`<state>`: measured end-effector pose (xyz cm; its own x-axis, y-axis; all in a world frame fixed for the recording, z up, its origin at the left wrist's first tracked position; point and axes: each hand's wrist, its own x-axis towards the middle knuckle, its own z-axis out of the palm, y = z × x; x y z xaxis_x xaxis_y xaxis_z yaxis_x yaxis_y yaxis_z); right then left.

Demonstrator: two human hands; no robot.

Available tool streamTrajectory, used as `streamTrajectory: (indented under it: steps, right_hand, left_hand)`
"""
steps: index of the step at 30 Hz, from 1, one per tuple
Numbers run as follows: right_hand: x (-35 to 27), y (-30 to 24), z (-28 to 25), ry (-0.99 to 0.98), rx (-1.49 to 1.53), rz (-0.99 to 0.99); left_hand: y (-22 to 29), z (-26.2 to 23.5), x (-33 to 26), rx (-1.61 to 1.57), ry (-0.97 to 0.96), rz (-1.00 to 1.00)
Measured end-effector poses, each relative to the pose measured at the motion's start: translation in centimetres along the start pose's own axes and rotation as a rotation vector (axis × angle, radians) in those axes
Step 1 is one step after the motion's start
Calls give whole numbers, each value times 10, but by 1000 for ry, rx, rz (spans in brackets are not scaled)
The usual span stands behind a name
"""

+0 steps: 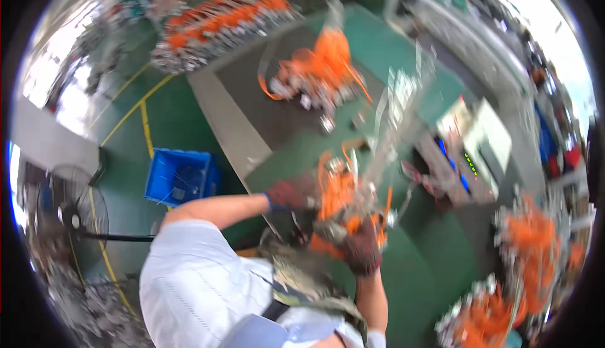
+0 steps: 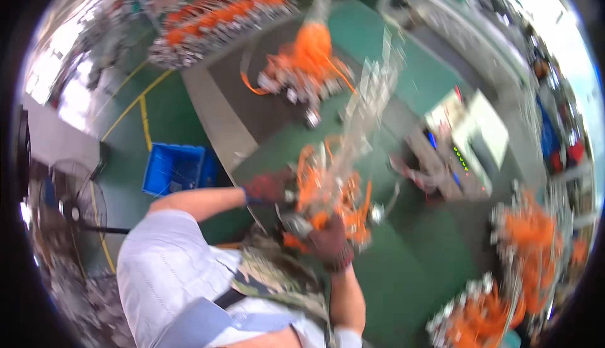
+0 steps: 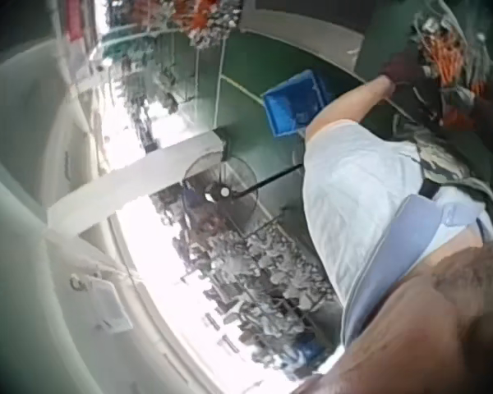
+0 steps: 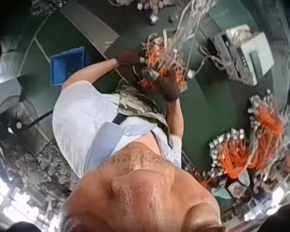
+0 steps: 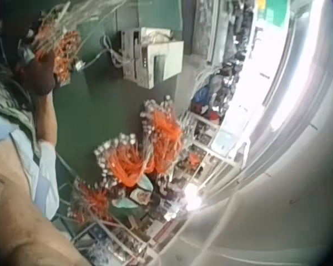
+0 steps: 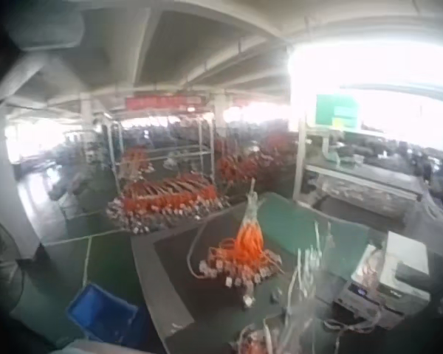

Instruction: Assembling or inspecting electrical wire harnesses at a factory workbench.

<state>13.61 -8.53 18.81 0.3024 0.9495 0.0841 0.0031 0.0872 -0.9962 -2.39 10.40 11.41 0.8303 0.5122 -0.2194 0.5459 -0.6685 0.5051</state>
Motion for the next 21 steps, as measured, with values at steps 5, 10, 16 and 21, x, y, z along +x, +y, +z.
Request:
streamTrajectory:
  steps: [5,10,16,21]
  right_hand:
    - [8,-56,1,-1,294,427]
    - [13,-56,-4,30,349,364]
    - [-5,-43,0,31,167,326]
    - [0,-43,-13,-47,-61,214]
  left_hand:
    - [-16,8,-15,128,231,137]
    - [48,-122,-33,680,406,497]
    - [105,-151,-29,814,685,1064]
    - [118,-129,-11,548,712,1065]
